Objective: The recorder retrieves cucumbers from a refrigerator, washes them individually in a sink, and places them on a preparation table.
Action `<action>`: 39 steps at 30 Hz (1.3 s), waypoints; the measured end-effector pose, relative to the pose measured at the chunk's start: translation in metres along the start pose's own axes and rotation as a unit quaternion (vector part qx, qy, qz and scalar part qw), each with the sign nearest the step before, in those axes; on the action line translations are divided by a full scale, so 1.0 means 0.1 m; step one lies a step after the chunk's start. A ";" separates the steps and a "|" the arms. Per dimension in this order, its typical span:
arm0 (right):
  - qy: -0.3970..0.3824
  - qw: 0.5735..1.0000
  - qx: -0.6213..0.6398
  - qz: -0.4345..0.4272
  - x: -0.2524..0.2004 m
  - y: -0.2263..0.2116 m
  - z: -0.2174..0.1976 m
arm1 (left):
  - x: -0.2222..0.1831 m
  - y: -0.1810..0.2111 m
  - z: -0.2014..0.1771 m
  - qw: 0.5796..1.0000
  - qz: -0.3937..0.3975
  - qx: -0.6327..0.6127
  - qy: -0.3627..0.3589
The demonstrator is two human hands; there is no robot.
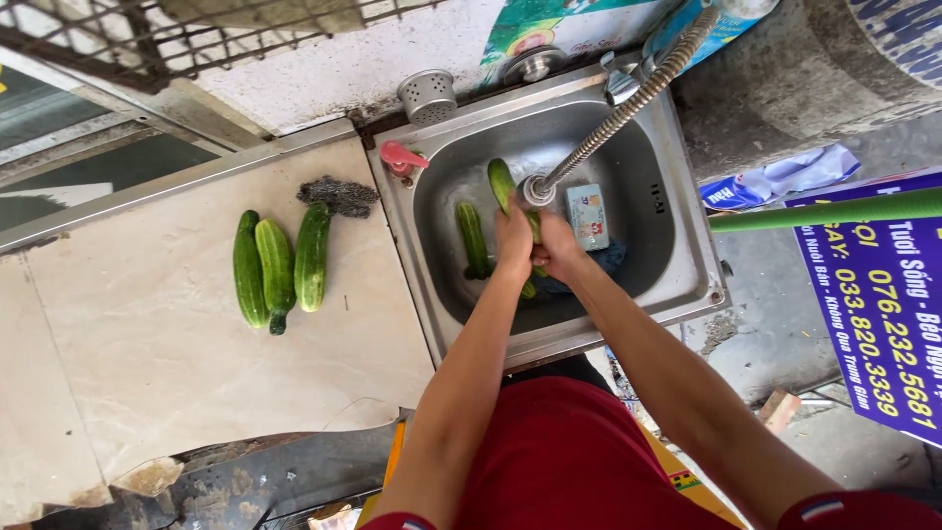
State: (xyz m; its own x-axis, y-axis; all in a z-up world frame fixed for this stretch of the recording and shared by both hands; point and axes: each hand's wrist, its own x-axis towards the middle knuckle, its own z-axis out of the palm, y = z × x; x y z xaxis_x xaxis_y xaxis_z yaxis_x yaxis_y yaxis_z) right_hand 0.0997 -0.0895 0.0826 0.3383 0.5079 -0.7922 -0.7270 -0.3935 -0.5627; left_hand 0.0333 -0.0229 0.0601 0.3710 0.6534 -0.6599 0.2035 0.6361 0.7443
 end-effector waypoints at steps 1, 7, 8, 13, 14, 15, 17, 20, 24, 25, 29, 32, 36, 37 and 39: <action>-0.015 0.999 0.003 -0.030 -0.06 -0.02 -0.05 | 0.20 -0.06 0.09 0.997 -0.036 -0.062 -0.015; -0.109 0.982 -0.153 -0.019 -0.91 -0.18 -0.14 | 0.96 -0.10 -0.11 0.959 -0.146 -0.212 -0.118; -0.143 0.979 -0.148 0.010 -0.84 -0.16 -0.18 | 1.17 -0.22 -0.22 0.961 -0.151 -0.184 -0.142; -0.041 0.984 -0.150 -0.086 0.18 0.03 -0.53 | 0.45 -0.56 0.32 0.961 0.235 -0.120 0.079; -0.031 0.977 -0.135 -0.162 0.39 0.11 -0.48 | 0.27 -0.52 0.45 0.944 0.288 -0.139 0.081; -0.035 0.977 -0.135 -0.163 0.21 0.01 -0.31 | 0.34 -0.35 0.34 0.943 0.291 -0.138 0.084; 0.021 0.911 -0.384 -0.147 -0.21 -0.15 -0.07 | 0.41 -0.11 0.15 0.972 0.040 -0.218 0.080; -0.049 0.785 -0.471 -0.400 -0.41 0.04 -0.22 | 0.64 0.06 -0.21 0.984 -0.107 -0.141 0.013; -0.055 0.811 -0.574 -0.094 -1.02 -0.63 -0.11 | 0.76 -0.03 -0.42 0.972 -0.080 -0.212 -0.059; -0.046 0.818 -0.566 -0.096 -0.92 -0.68 -0.25 | 0.61 0.03 -0.44 0.988 -0.058 -0.084 -0.116; 0.036 0.923 -0.270 -0.272 -0.25 -0.67 -0.59 | -0.25 0.67 -0.46 0.949 -0.180 0.100 -0.241; 0.058 0.912 -0.068 -0.401 0.20 -0.15 -0.23 | 0.55 -0.12 -0.62 0.924 -0.214 -0.032 -0.314; 0.282 0.597 -0.342 -0.669 0.29 0.23 0.27 | 0.50 -0.45 -0.56 0.974 -0.131 0.076 -0.168; 0.164 0.831 -0.177 -0.502 0.62 0.41 0.17 | 0.42 -0.53 -0.53 0.974 0.031 0.210 -0.078; 0.008 0.961 0.005 -0.275 0.89 0.36 0.22 | 0.09 -0.24 -0.47 0.922 0.195 0.333 0.021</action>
State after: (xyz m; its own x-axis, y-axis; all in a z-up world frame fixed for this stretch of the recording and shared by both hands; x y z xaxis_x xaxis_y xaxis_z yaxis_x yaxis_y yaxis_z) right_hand 0.0905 -0.0418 -0.0027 0.6828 0.6246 -0.3790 -0.4412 -0.0610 -0.8953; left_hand -0.0106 -0.0130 0.0316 0.5017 0.8028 -0.3221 0.5789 -0.0349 0.8147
